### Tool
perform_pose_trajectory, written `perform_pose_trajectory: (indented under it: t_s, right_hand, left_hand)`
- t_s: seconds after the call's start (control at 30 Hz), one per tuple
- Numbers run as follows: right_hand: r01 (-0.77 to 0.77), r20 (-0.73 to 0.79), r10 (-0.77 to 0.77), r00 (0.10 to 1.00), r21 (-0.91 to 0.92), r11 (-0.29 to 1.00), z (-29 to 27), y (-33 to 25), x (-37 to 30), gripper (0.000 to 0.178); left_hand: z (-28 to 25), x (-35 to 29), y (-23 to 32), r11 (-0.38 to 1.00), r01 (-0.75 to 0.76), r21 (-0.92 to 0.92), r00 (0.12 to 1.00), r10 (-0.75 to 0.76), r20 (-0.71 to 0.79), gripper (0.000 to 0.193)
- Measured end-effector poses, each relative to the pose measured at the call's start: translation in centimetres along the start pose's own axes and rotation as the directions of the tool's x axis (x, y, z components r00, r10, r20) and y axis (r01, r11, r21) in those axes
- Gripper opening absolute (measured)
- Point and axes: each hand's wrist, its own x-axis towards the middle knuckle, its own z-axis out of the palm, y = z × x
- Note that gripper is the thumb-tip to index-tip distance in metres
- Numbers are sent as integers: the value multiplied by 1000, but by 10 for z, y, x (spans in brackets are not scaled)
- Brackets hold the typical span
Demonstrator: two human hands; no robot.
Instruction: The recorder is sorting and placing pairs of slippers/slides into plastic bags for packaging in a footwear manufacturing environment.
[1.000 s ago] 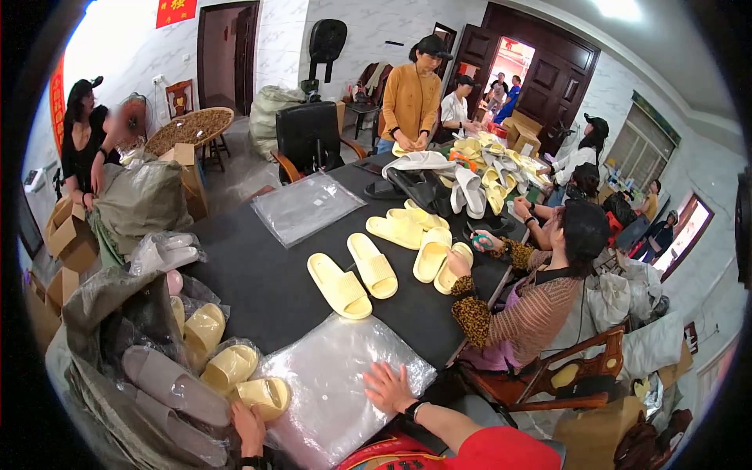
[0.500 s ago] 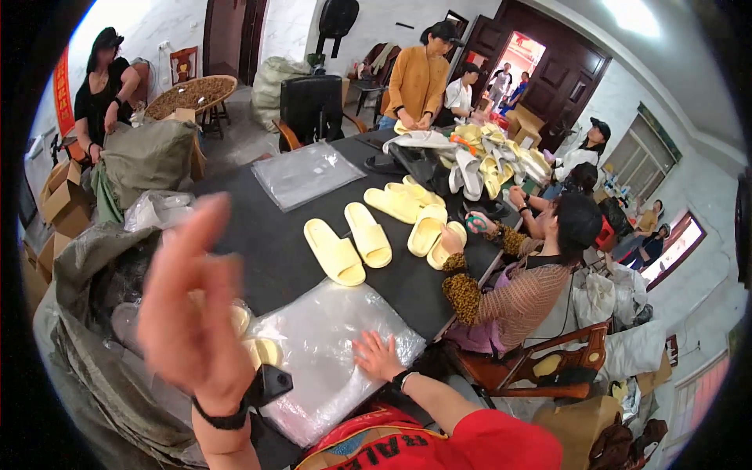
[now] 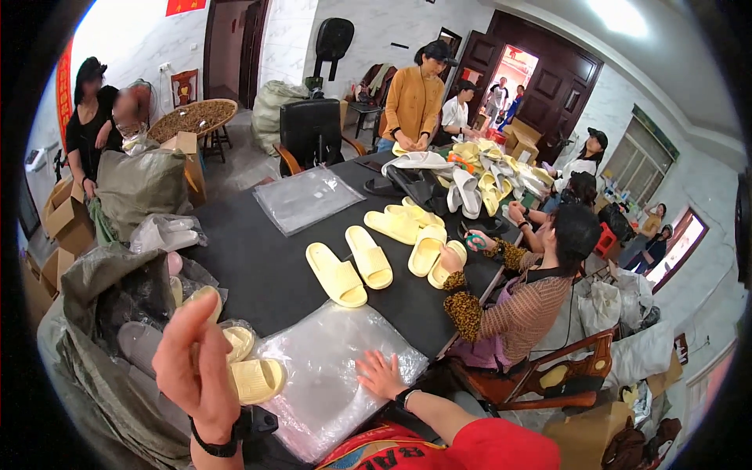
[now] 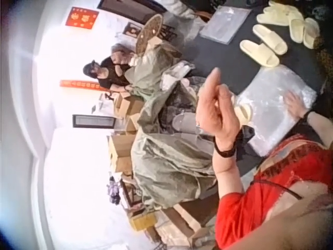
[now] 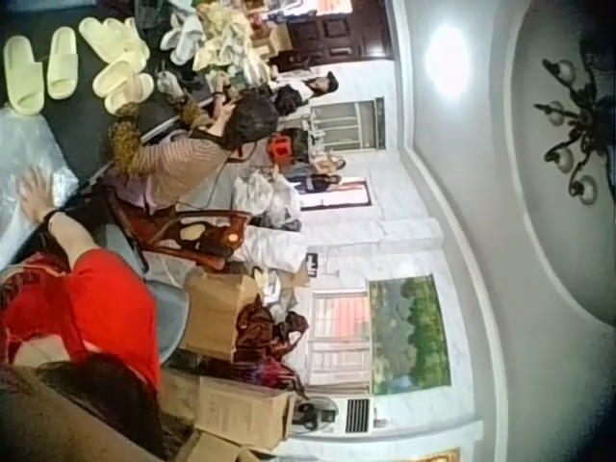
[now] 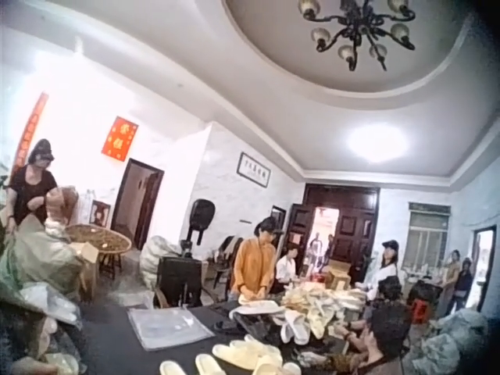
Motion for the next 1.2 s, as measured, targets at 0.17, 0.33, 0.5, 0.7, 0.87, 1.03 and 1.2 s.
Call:
perform_pose_trajectory:
  t_s: [0.17, 0.33, 0.5, 0.7, 0.87, 1.03, 1.2]
  right_hand:
    - [17, -44, -20, 999, -76, 997, 4, 3, 1, 53]
    - [14, -37, -17, 999, -64, 998, 0, -2, 1, 53]
    - [18, -50, -21, 999, -66, 998, -2, -4, 1, 53]
    - [-5, -44, 3, 999, -48, 999, -9, -5, -3, 52]
    - [-25, -6, 24, 1000, -53, 998, -11, -9, -4, 52]
    - [-11, -1, 11, 1000, -77, 997, -13, -10, -6, 52]
    - [-28, -38, 26, 999, -36, 999, -10, -7, -4, 51]
  left_hand:
    - [13, -16, -52, 922, -307, 235, 686, 43, 727, 35]
    - [-57, -72, -173, 464, -358, 810, 754, -368, 544, 58]
    - [-165, -126, -259, 237, -103, 966, 820, -530, 218, 62]
    - [-162, -173, -257, 288, -79, 954, 681, -684, 263, 56]
    - [-152, -215, -276, 314, -181, 932, 717, -606, 344, 53]
    - [-144, -214, -265, 322, -198, 926, 753, -555, 354, 40]
    - [-139, -215, -267, 292, -264, 919, 728, -565, 389, 38]
